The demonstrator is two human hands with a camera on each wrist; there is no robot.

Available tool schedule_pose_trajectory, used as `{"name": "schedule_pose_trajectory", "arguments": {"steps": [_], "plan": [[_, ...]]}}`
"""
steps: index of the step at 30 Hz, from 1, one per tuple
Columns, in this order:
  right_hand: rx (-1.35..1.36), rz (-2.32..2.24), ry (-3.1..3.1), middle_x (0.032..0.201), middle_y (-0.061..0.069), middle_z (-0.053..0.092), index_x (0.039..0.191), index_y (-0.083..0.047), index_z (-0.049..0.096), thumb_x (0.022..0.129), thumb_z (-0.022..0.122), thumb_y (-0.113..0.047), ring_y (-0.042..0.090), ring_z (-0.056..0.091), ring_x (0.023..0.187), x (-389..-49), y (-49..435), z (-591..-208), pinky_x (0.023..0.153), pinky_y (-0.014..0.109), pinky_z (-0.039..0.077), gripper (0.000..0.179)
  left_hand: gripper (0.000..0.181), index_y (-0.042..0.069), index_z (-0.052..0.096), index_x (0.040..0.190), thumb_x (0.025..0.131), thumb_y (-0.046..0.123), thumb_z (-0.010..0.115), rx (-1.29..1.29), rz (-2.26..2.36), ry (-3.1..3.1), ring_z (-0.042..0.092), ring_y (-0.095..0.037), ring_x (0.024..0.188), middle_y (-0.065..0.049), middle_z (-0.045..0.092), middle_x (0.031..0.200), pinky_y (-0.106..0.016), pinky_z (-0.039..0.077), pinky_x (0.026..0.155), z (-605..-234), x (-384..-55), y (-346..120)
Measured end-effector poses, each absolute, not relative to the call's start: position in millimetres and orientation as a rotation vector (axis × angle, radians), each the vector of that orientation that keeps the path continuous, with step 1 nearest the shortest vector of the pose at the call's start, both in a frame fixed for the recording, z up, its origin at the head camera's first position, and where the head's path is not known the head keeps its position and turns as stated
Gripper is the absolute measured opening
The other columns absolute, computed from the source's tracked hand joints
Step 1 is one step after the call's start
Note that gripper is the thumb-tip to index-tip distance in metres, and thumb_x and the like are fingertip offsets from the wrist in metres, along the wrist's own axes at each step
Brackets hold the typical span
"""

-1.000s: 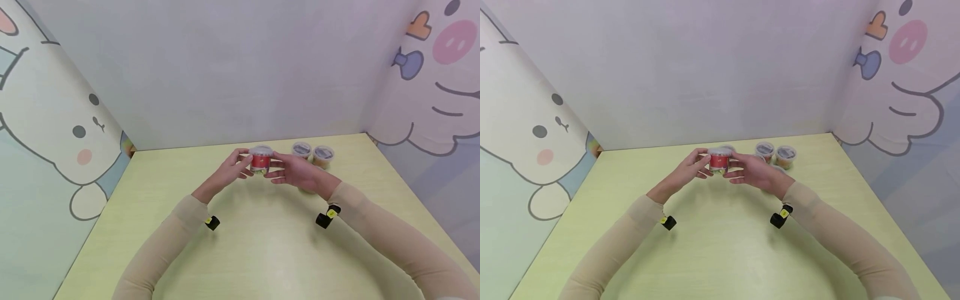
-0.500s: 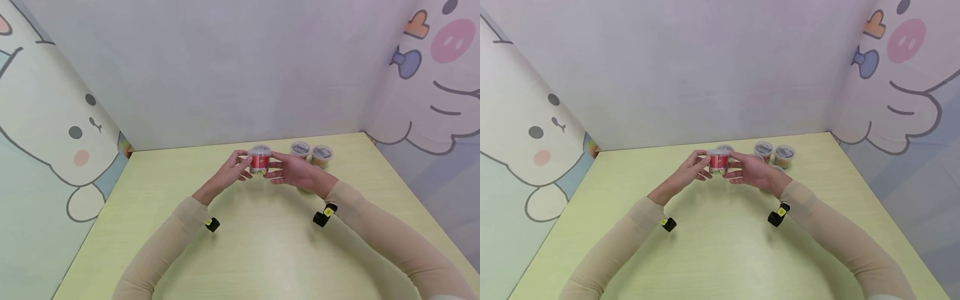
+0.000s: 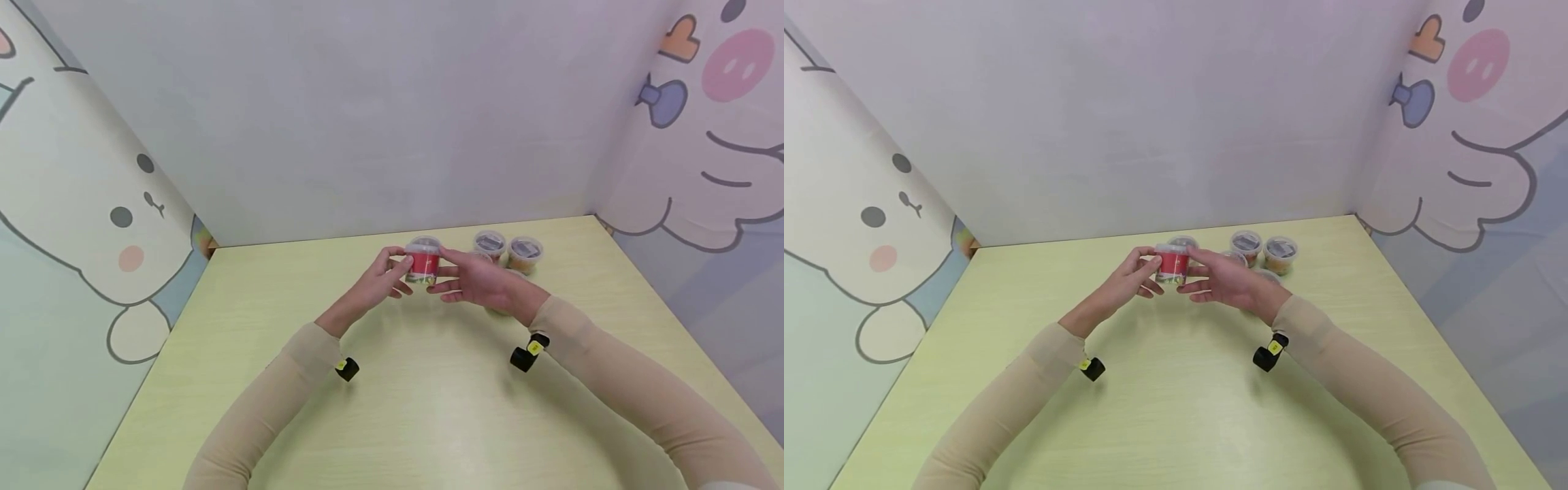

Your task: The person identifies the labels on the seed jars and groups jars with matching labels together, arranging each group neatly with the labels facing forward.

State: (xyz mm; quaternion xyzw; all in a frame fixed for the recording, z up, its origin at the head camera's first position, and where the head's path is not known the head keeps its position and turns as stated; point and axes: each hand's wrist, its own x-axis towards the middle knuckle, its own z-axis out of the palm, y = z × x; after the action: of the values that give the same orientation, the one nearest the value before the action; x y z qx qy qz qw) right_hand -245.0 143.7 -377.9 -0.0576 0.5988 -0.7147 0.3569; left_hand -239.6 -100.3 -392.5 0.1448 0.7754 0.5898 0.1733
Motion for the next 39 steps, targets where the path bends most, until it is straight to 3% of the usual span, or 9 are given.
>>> {"name": "schedule_pose_trajectory", "arguments": {"steps": [11,17,22,26,30,39], "plan": [[-0.151,-1.908,1.561,0.152,0.020,0.037,0.155,-0.011,0.028,0.109,0.039,-0.049,0.039,0.057,0.122,-245.4,141.7,-379.6,0.099,0.041,0.051,0.061,0.053,0.015,0.031,0.147,0.108,0.049,0.042,0.390,1.710,2.180,0.066,-0.047,0.103,-0.017,0.053,0.125,-0.057,0.051,0.093,-391.8,-239.5,-99.5],[-0.178,-1.976,1.472,0.155,0.022,0.035,0.158,-0.011,0.025,0.111,0.036,-0.041,0.047,0.051,0.130,-240.6,136.9,-379.5,0.105,0.048,0.047,0.057,0.056,0.015,0.030,0.148,0.107,0.054,0.038,0.391,1.693,2.181,0.068,-0.037,0.098,-0.015,0.053,0.127,-0.049,0.054,0.090,-391.1,-239.1,-101.3],[-0.214,-1.988,1.493,0.153,0.021,0.036,0.158,-0.011,0.027,0.109,0.045,-0.042,0.045,0.053,0.129,-237.9,132.2,-377.8,0.106,0.050,0.045,0.062,0.058,0.016,0.031,0.148,0.107,0.056,0.038,0.392,1.686,2.186,0.067,-0.039,0.102,-0.014,0.053,0.128,-0.040,0.055,0.085,-389.8,-237.3,-103.8],[-0.188,-1.992,1.534,0.152,0.020,0.036,0.159,-0.008,0.025,0.106,0.052,-0.041,0.049,0.045,0.135,-236.8,129.3,-375.9,0.108,0.051,0.042,0.067,0.057,0.015,0.032,0.147,0.107,0.056,0.039,0.394,1.682,2.181,0.068,-0.036,0.101,-0.015,0.052,0.129,-0.041,0.055,0.085,-389.9,-236.3,-104.5],[-0.156,-2.007,1.562,0.153,0.019,0.036,0.159,-0.009,0.026,0.108,0.050,-0.039,0.046,0.042,0.138,-236.2,128.8,-376.5,0.109,0.054,0.041,0.064,0.056,0.015,0.032,0.146,0.107,0.053,0.041,0.382,1.668,2.178,0.068,-0.032,0.098,-0.015,0.052,0.128,-0.045,0.055,0.089,-391.1,-235.4,-104.4],[-0.170,-1.993,1.609,0.150,0.021,0.041,0.154,-0.006,0.033,0.110,0.045,-0.038,0.040,0.042,0.138,-236.7,128.0,-380.7,0.113,0.052,0.036,0.057,0.057,0.015,0.031,0.148,0.107,0.054,0.041,0.347,1.648,2.176,0.068,-0.032,0.099,-0.014,0.050,0.130,-0.041,0.054,0.087,-391.2,-234.5,-105.8]]}}
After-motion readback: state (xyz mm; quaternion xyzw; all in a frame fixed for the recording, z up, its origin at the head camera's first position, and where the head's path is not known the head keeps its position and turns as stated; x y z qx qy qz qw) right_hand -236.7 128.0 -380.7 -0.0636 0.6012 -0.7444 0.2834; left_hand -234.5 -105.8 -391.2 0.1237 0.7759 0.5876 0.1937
